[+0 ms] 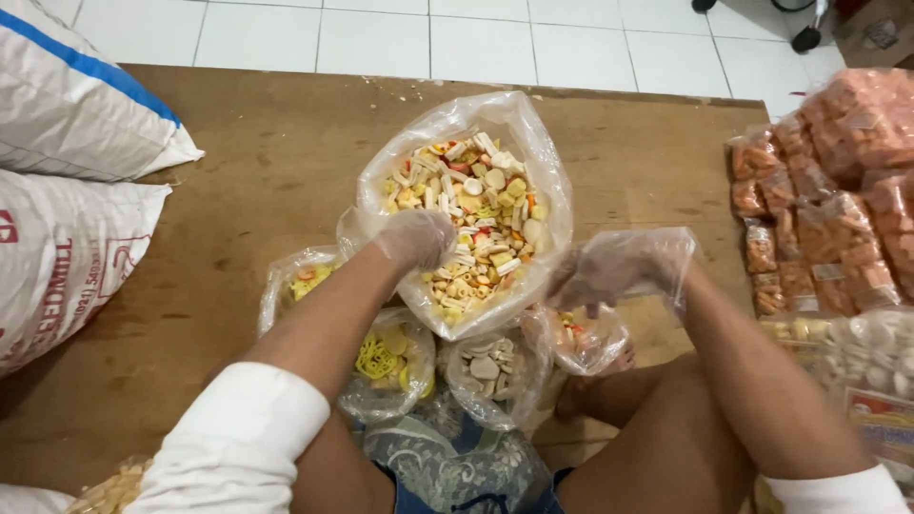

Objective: The person sits on the floor and sorts a mixed snack blend from a large plastic bag into several smaller plastic bags. They use gloved hands to scoop and distribute the snacks, occasionally adjusting the bags to ensure even distribution.

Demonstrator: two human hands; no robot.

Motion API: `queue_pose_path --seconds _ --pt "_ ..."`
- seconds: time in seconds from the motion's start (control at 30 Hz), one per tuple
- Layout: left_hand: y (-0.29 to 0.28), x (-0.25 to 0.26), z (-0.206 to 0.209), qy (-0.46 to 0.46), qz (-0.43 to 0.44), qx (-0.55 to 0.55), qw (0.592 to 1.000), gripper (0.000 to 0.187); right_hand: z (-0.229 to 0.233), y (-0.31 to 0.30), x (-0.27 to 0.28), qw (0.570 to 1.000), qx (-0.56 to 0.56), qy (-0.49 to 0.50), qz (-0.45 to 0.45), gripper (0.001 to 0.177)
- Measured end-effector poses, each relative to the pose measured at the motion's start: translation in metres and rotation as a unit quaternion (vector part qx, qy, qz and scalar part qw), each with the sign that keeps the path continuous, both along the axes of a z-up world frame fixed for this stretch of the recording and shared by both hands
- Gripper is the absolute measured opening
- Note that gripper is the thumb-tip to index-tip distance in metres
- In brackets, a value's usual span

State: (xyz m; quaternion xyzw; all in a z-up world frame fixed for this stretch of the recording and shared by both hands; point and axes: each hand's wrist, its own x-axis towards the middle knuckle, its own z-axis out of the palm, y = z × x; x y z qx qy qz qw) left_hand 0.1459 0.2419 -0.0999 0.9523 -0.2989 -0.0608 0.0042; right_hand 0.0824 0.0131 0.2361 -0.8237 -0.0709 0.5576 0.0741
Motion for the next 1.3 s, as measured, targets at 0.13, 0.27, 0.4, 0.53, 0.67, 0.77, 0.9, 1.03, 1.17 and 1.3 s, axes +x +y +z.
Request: queue_pose_path --seconds 0.13,0.27,0.4,0.53,0.67,0.77,0.9,1.03,1.17,1.3 --pt "0.000 0.006 -0.030 -0.047 0.037 0.030 0.998 0.020 0.023 0.021 -0.006 0.998 0.030 -0.056 0.003 0.041" --pt "-0.010 0.005 -0.018 -0.032 0.106 0.030 0.993 0.023 0.028 0.029 -0.006 0.994 0.039 -0.065 0.074 0.046" --pt "-0.011 0.010 -0.024 -0.043 0.051 0.096 0.993 0.029 0.017 0.028 -0.003 0.993 0.034 -0.064 0.094 0.045" --pt "-0.005 -0.020 0.020 -0.028 0.066 0.074 0.995 0.031 0.014 0.029 -0.004 0.995 0.026 -0.063 0.075 0.044" --pt "-0.008 -0.017 0.018 0.003 0.058 0.068 0.996 0.021 0.005 0.028 -0.003 0.996 0.035 -0.054 0.057 0.042" --pt "-0.012 -0.028 0.069 0.072 0.054 0.072 0.993 0.015 -0.010 0.023 0.002 0.997 0.042 -0.043 0.045 0.041" --pt "-0.009 0.003 0.028 0.153 0.070 0.032 0.985 0.038 0.001 0.030 -0.003 0.997 0.033 -0.051 0.048 0.042" --pt "-0.014 0.016 0.061 0.230 0.022 0.023 0.973 0.039 -0.005 0.032 -0.003 0.996 0.046 -0.062 0.047 0.043" --pt "-0.020 0.026 0.083 0.361 0.074 -0.128 0.921 0.021 -0.001 0.035 -0.002 0.990 0.077 -0.122 0.008 0.047" --pt "-0.021 -0.011 0.169 0.430 0.171 -0.315 0.828 0.020 -0.055 0.022 0.020 0.979 0.123 -0.161 -0.022 0.050"
